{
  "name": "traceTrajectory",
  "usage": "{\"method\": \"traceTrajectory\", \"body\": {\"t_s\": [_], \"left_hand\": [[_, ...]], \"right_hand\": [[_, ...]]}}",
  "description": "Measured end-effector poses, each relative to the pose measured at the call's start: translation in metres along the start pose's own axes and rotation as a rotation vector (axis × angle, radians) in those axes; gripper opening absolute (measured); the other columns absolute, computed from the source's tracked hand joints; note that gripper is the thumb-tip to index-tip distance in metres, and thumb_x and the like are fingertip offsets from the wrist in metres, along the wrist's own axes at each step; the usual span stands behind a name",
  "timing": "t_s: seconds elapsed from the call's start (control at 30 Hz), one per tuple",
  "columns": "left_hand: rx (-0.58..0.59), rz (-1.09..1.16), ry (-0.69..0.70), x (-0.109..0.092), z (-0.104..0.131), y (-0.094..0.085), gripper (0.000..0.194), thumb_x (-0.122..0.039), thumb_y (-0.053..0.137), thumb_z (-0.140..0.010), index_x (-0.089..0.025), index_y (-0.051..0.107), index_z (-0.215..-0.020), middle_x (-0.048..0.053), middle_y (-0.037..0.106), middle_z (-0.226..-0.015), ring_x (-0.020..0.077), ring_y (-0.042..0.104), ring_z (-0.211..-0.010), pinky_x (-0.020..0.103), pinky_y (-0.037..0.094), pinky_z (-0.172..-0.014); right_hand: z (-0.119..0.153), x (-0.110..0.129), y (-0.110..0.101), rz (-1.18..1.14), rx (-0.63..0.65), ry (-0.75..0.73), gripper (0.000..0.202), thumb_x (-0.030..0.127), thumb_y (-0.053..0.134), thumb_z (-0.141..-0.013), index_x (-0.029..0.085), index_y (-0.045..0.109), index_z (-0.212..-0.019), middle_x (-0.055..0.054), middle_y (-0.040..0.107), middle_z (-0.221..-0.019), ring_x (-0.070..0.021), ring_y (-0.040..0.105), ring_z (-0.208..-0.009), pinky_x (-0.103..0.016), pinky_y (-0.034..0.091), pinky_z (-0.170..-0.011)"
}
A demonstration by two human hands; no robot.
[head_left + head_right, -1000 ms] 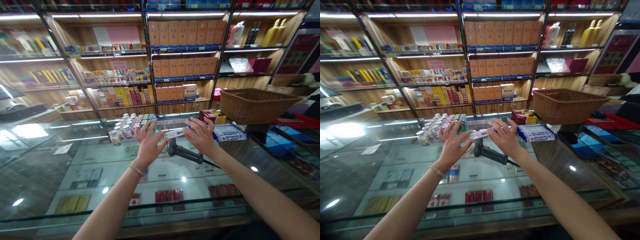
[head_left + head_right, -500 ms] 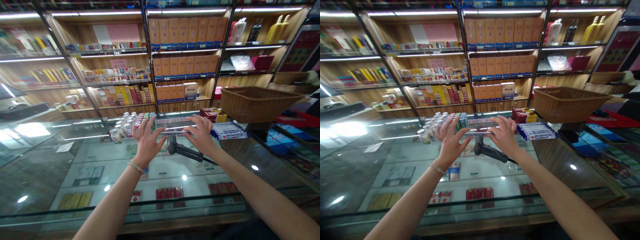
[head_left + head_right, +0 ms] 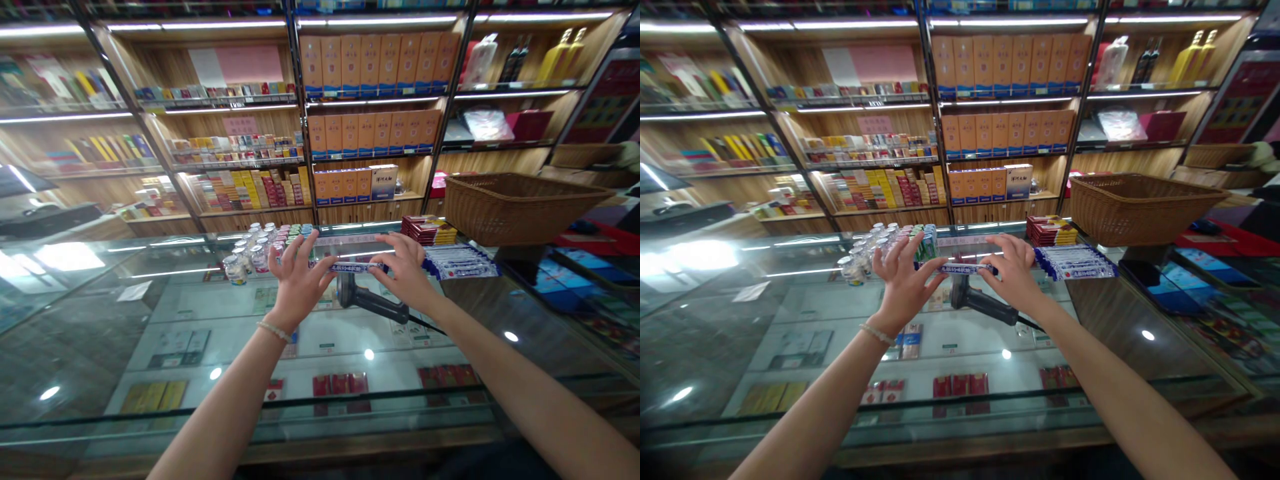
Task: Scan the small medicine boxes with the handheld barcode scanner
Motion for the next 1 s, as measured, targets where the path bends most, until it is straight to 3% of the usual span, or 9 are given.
{"method": "traceTrajectory", "body": {"t_s": [0.27, 0.5, 0.63, 1.0], "left_hand": [[0.017, -0.008, 0.001, 0.0019, 0.0005, 0.0015, 0.021, -0.043, 0.074, -0.091, -0.040, 0.075, -0.111, 0.004, 0.047, -0.164, 0.0313, 0.039, -0.150, 0.064, 0.000, -0.127], [-0.062, -0.035, 0.017, 0.0041, 0.0012, 0.0047, 0.024, -0.045, 0.079, -0.086, -0.039, 0.076, -0.110, 0.002, 0.049, -0.162, 0.0307, 0.040, -0.149, 0.061, -0.001, -0.128], [-0.083, -0.030, 0.019, 0.0046, 0.0017, 0.0060, 0.026, -0.045, 0.080, -0.085, -0.039, 0.076, -0.110, 0.003, 0.048, -0.163, 0.0304, 0.039, -0.150, 0.060, 0.000, -0.128], [-0.003, -0.004, -0.031, 0.0034, 0.0000, 0.0057, 0.025, -0.046, 0.077, -0.087, -0.038, 0.076, -0.111, 0.003, 0.048, -0.163, 0.0335, 0.040, -0.149, 0.064, -0.002, -0.127]], "right_hand": [[0.0013, -0.0008, 0.0021, 0.026, 0.017, -0.003, 0.025, 0.043, 0.056, -0.101, 0.028, 0.076, -0.099, -0.007, 0.056, -0.150, -0.0309, 0.038, -0.142, -0.053, 0.029, -0.116], [0.0063, -0.0014, 0.0036, 0.211, -0.144, -0.098, 0.031, 0.049, 0.057, -0.100, 0.026, 0.069, -0.117, -0.011, 0.056, -0.148, -0.0304, 0.039, -0.143, -0.054, 0.020, -0.121], [0.0078, -0.0012, 0.0024, 0.304, -0.250, -0.176, 0.031, 0.050, 0.062, -0.098, 0.025, 0.068, -0.116, -0.012, 0.058, -0.144, -0.0303, 0.041, -0.142, -0.052, 0.017, -0.122], [0.0072, -0.0055, 0.0078, 0.332, -0.272, -0.191, 0.025, 0.044, 0.062, -0.097, 0.025, 0.068, -0.114, -0.012, 0.060, -0.142, -0.0292, 0.042, -0.140, -0.050, 0.017, -0.121]]}}
Point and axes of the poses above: each hand's wrist, its own z-axis away from the middle knuckle, its own y-axis out of the palm, x = y × z, the point moved 2 cm from there along -z, towards the middle knuckle
